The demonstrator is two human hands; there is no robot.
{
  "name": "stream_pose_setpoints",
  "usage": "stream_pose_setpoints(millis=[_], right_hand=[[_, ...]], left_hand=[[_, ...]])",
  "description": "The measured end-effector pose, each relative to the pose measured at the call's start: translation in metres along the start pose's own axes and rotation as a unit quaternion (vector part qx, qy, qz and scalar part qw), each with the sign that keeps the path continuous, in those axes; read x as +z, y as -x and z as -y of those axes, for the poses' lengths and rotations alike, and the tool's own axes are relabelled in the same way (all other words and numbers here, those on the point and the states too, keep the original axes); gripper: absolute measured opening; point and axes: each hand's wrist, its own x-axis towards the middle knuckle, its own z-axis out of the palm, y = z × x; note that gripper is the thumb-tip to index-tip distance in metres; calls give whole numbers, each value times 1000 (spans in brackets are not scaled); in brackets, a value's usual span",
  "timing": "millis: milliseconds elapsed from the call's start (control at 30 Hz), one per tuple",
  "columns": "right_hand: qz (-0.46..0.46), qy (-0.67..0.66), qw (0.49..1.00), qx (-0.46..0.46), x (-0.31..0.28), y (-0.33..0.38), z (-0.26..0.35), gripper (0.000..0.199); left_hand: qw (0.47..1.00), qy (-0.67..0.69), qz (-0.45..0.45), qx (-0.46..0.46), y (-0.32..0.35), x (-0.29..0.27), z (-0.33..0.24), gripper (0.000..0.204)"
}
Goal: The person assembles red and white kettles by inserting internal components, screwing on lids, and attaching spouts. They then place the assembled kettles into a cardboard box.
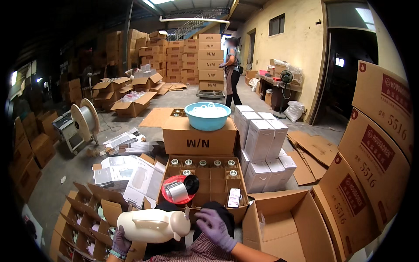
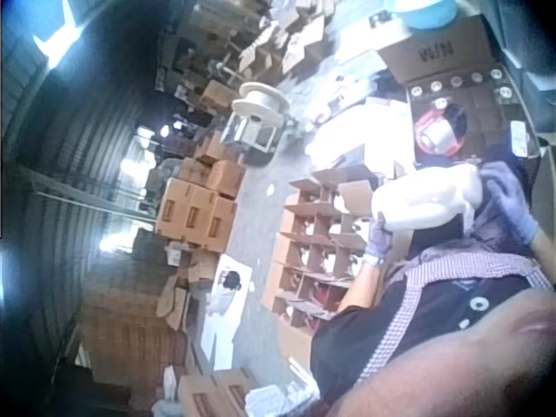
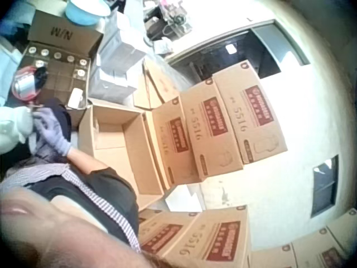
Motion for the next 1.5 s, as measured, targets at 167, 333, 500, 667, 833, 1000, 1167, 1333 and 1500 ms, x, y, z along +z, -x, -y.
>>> stream_pose_setpoints(millis=[167, 333, 500, 667, 833, 1000, 1167, 1333, 1500], right_hand=[[50, -71, 996, 4, 10, -11, 28, 57], [61, -97, 991, -72, 4, -12, 31, 71], [48, 81, 945, -313, -43, -26, 50, 67], [20, -31, 989, -144, -62, -3, 49, 77], [109, -73, 989, -71, -28, 29, 33, 80], [127, -147, 971, -140, -26, 7, 53, 83], [289, -255, 916, -109, -19, -6, 50, 73], [391, -399, 823, 99, -28, -18, 68, 77], [319, -287, 897, -105, -5, 6, 60, 79]], left_hand=[[997, -81, 2, 15, 4, 9, -3, 63], [996, -79, -22, 40, 10, 16, 5, 63], [996, -78, -15, -49, 8, 12, -10, 64], [994, 25, 32, -103, -23, -14, 10, 52], [971, 167, 13, -169, -27, -46, 12, 57], [976, 134, -4, -171, -30, -32, 5, 52], [984, 97, 32, -144, -27, -31, 5, 61], [994, 9, 25, -107, -23, -31, 0, 68], [993, 24, 45, -103, -21, -24, -2, 65]])
